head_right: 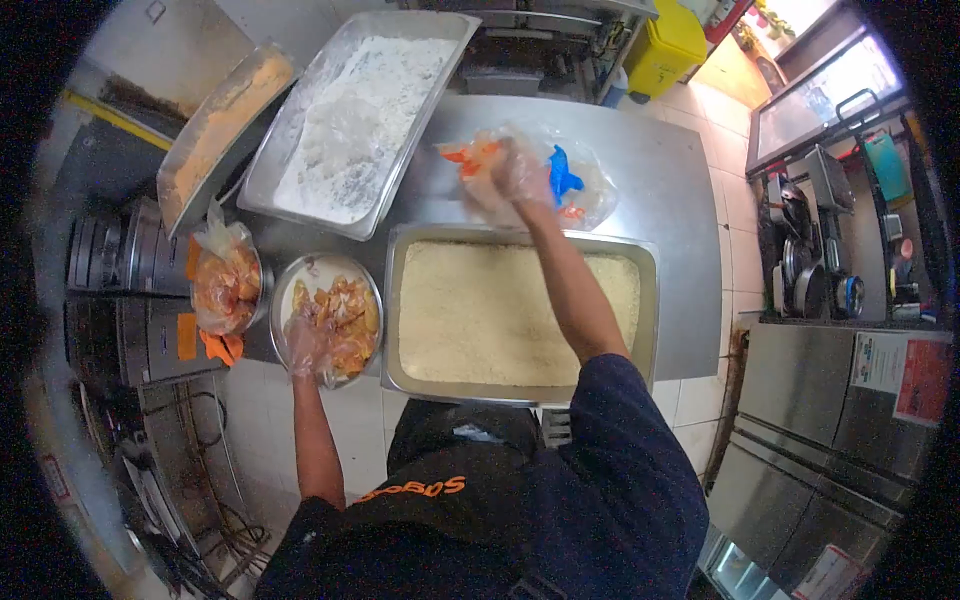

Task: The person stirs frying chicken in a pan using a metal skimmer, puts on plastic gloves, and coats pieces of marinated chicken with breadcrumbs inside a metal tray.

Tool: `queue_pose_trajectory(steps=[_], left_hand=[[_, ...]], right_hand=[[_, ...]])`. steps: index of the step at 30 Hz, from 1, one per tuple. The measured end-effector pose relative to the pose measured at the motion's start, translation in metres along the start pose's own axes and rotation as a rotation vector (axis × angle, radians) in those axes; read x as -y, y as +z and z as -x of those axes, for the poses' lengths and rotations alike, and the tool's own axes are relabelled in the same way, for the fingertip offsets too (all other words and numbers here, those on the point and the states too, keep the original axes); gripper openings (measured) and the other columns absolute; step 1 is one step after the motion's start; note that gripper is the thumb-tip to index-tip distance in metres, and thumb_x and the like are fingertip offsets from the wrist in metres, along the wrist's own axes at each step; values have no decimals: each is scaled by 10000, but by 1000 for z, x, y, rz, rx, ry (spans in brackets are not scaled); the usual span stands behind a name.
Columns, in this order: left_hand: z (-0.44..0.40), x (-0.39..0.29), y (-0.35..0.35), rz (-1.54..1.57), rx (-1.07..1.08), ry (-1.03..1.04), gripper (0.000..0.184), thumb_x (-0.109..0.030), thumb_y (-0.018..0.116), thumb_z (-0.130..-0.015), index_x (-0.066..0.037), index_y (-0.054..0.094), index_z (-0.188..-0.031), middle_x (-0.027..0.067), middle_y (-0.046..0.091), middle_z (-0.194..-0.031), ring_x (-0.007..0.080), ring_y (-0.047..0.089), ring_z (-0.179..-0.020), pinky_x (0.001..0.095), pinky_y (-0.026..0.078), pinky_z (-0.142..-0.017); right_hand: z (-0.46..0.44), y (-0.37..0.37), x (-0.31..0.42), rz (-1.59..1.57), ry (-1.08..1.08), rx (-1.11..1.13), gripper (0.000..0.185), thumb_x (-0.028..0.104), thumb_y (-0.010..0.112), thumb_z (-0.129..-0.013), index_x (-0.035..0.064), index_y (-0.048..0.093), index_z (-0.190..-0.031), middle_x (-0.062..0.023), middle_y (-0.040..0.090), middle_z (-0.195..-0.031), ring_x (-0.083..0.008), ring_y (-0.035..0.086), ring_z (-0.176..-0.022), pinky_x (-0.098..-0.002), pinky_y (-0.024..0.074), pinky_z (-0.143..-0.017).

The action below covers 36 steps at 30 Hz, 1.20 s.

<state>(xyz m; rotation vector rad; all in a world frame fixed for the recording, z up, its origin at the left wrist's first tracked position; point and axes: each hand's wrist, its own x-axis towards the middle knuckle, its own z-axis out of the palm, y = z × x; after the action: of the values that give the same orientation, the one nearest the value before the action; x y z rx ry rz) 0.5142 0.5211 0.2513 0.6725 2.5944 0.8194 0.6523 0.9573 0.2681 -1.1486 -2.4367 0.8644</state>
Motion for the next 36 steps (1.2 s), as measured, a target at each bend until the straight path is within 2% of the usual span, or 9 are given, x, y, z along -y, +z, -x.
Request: queue_pose_trajectory(steps=[11, 13, 14, 16, 18, 20, 21, 30, 36], left_hand=[[5, -36, -10, 163, 53, -135, 333, -76, 608, -704, 40, 547, -1010, 227, 595, -970, 341, 581, -890, 379, 445, -758], [4, -28, -8, 100, 30, -82, 331, -64, 608, -705, 41, 544, -1012, 222, 596, -973, 338, 583, -891, 380, 445, -759], [5, -23, -6, 41, 16, -22, 329, -51, 607, -706, 41, 541, -1014, 217, 597, -976, 335, 584, -892, 381, 446, -759], [4, -15, -4, -17, 13, 4, 330, -58, 602, -713, 41, 537, -1020, 219, 596, -980, 336, 584, -890, 386, 447, -756], [-2, -1, 6, -64, 2, 27, 331, -65, 597, -719, 41, 534, -1027, 222, 595, -983, 338, 585, -888, 390, 448, -753], [-6, 19, 15, 114, 17, -40, 340, -87, 587, -743, 43, 523, -1051, 222, 595, -981, 340, 584, -892, 391, 448, -762], [-7, 6, 9, 113, 13, -35, 340, -87, 587, -743, 43, 523, -1051, 222, 595, -981, 340, 584, -892, 391, 448, -762], [3, -17, -16, -310, -90, -104, 354, -295, 539, -808, 14, 571, -978, 233, 592, -926, 387, 566, -889, 442, 440, -792], [-22, 9, -41, -579, 178, -104, 448, -405, 519, -822, 4, 585, -992, 255, 594, -905, 353, 580, -876, 412, 456, -783]], right_hand=[[-55, 29, -93, -181, -511, -231, 194, 92, 520, -763, 91, 616, -931, -168, 579, -973, -310, 589, -813, -357, 482, -725], [-40, 41, -85, -946, 532, 327, 206, 211, 525, -815, 100, 632, -952, -47, 615, -790, -177, 582, -689, -300, 479, -691], [-37, 50, -81, -952, 539, 333, 206, 211, 525, -815, 100, 632, -952, -47, 615, -790, -177, 582, -689, -300, 479, -691], [-37, 60, -72, -115, -289, 560, 218, 201, 525, -815, 56, 623, -944, -70, 613, -823, -179, 590, -705, -281, 475, -701], [-24, 60, -46, 238, -401, 611, 251, 133, 547, -763, 61, 617, -993, -104, 638, -914, -213, 588, -789, -326, 484, -746], [2, 40, -4, -802, 524, 589, 344, 143, 552, -747, 60, 589, -1079, -153, 611, -1034, -257, 594, -900, -327, 461, -823], [2, 39, -4, -805, 519, 586, 344, 143, 552, -747, 60, 589, -1079, -154, 611, -1034, -257, 594, -900, -327, 461, -823], [12, 32, -9, 419, -576, 510, 256, 101, 499, -795, 36, 602, -1021, -213, 587, -1033, -294, 578, -923, -344, 445, -824], [90, -13, 9, 322, -678, 99, 310, 173, 514, -785, 55, 575, -1065, -165, 592, -1055, -326, 566, -959, -395, 439, -824]])
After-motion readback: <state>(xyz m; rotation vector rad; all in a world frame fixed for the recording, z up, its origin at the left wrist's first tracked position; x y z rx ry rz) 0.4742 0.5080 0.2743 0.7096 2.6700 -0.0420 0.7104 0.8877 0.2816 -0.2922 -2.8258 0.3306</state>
